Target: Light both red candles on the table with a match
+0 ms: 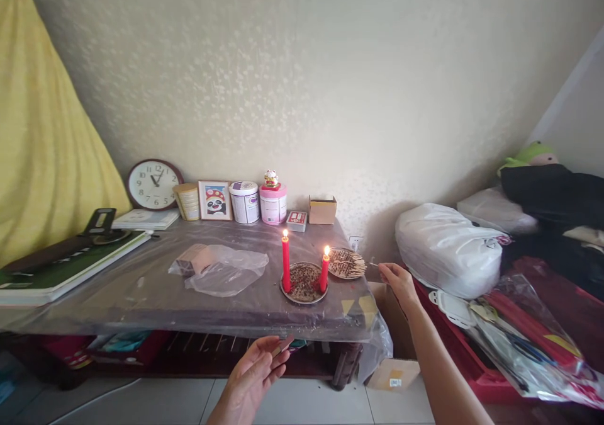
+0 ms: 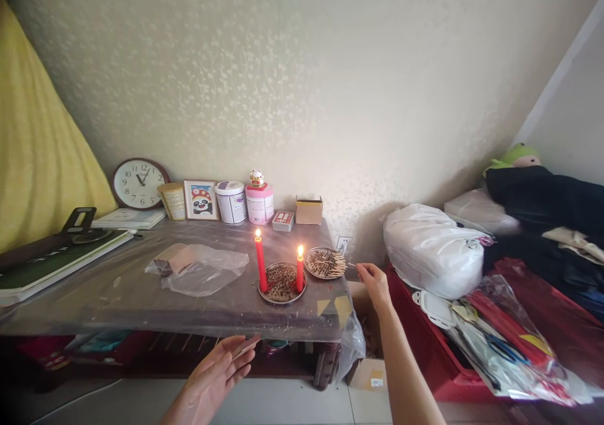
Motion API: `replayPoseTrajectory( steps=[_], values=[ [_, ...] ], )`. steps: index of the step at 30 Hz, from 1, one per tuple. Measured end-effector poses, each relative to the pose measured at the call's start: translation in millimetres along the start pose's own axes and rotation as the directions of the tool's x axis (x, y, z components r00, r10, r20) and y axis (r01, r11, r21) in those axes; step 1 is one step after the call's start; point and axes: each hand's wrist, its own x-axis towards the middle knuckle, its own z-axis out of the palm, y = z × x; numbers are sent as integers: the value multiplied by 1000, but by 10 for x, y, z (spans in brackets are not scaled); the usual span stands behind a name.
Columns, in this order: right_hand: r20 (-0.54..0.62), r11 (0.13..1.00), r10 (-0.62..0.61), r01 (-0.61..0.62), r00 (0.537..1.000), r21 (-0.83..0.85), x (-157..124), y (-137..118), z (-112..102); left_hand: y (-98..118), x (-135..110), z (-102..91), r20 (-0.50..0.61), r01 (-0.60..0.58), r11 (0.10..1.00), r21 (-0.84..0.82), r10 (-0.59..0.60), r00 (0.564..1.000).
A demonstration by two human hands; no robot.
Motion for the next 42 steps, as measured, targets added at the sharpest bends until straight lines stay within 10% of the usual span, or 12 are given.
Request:
replayPoseTrajectory(
  steps=[17,26,34,37,42],
  values=[
    [166,961,31,16,986,-275,517,323,317,72,43,-126,10,148,989,-13,-147,989],
    [8,984,-28,29,1000,-178,421,184,297,54,82,-183,-11,163,986,27,-162,987],
    [171,993,-77,91,982,-76,-761,-517,121,-2,73,-162,8,168,985,28,-168,986],
    [456,997,-52,75,889,-33,-1402,-732,259,-43,55,-120,5,131,986,100,-133,991],
    [605,986,-157,155,780,57,-2082,-815,613,-60,-19,22,24,-23,960,279,17,1000]
  ],
)
